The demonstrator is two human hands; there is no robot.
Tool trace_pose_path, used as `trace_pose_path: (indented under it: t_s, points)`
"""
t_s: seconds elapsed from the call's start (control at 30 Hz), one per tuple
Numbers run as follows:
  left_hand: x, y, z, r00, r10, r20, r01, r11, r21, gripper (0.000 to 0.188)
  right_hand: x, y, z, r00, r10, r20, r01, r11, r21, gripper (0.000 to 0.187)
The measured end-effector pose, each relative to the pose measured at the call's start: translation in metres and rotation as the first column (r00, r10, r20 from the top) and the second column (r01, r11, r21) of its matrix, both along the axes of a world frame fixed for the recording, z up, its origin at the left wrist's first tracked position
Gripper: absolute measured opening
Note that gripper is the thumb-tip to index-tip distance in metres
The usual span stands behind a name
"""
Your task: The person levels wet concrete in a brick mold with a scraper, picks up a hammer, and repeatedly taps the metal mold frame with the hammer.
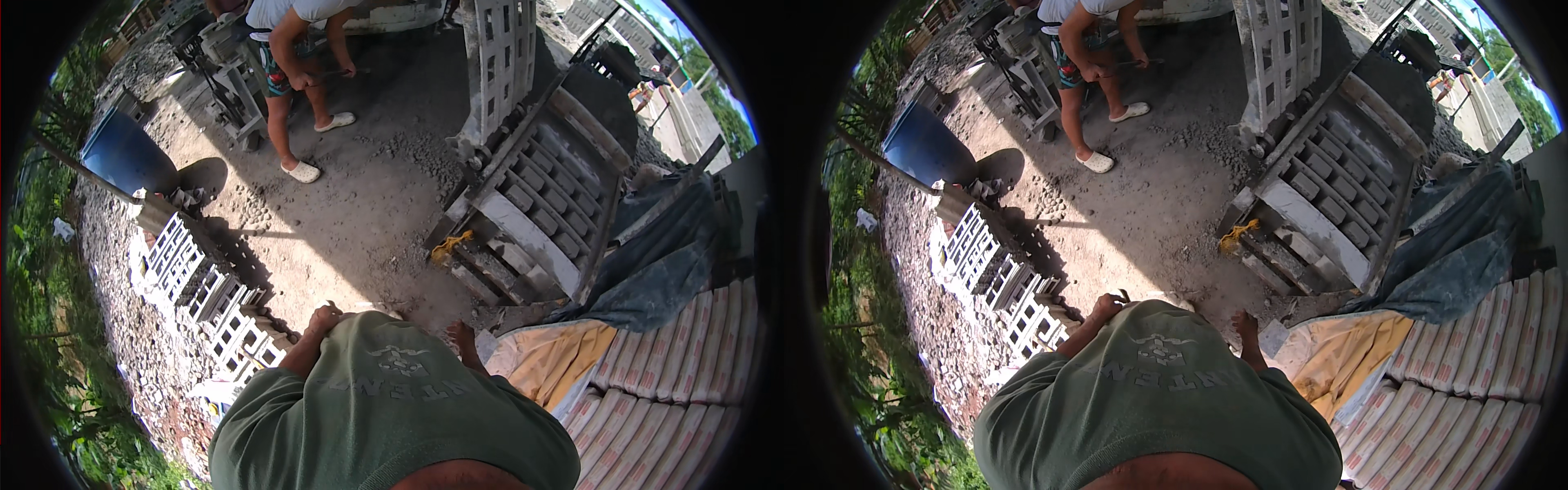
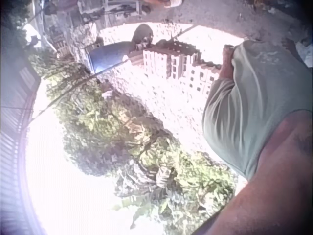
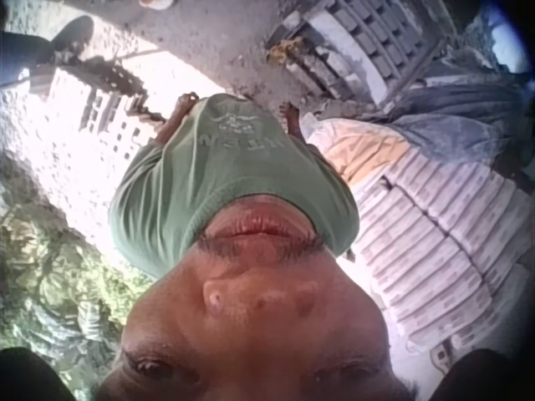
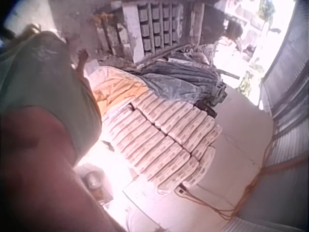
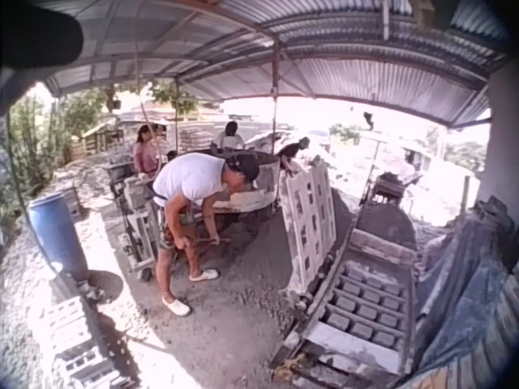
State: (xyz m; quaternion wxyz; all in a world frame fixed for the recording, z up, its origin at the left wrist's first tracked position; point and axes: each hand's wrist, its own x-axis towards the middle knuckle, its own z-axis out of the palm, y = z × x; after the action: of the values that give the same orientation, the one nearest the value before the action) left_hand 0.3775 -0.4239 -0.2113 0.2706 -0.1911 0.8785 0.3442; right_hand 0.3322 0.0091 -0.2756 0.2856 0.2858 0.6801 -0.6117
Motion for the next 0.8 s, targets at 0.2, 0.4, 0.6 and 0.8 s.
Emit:
trace_pose_path:
  t_s: [0.2,0.4,0.6,0.8]
  points:
    - [-0.001,0.003,0.001,0.994,-0.028,-0.107,0.024,0.999,-0.037,0.031,-0.001,0.008,-0.005,0.998,-0.030,0.047,0.032,0.998,-0.059,0.046]
    - [-0.003,0.006,0.011,1.000,0.024,-0.016,-0.024,1.000,0.004,0.022,0.005,0.012,-0.011,0.998,-0.025,-0.056,0.018,0.993,-0.113,0.046]
    - [-0.007,0.009,0.019,0.999,0.002,0.036,-0.002,1.000,-0.006,0.022,0.005,0.007,-0.005,0.998,-0.047,0.035,0.049,0.996,-0.068,0.048]
    - [-0.007,0.003,0.001,0.999,-0.050,-0.006,0.049,0.999,-0.007,0.021,0.003,0.012,-0.007,0.999,-0.022,0.030,0.025,0.994,-0.104,0.049]
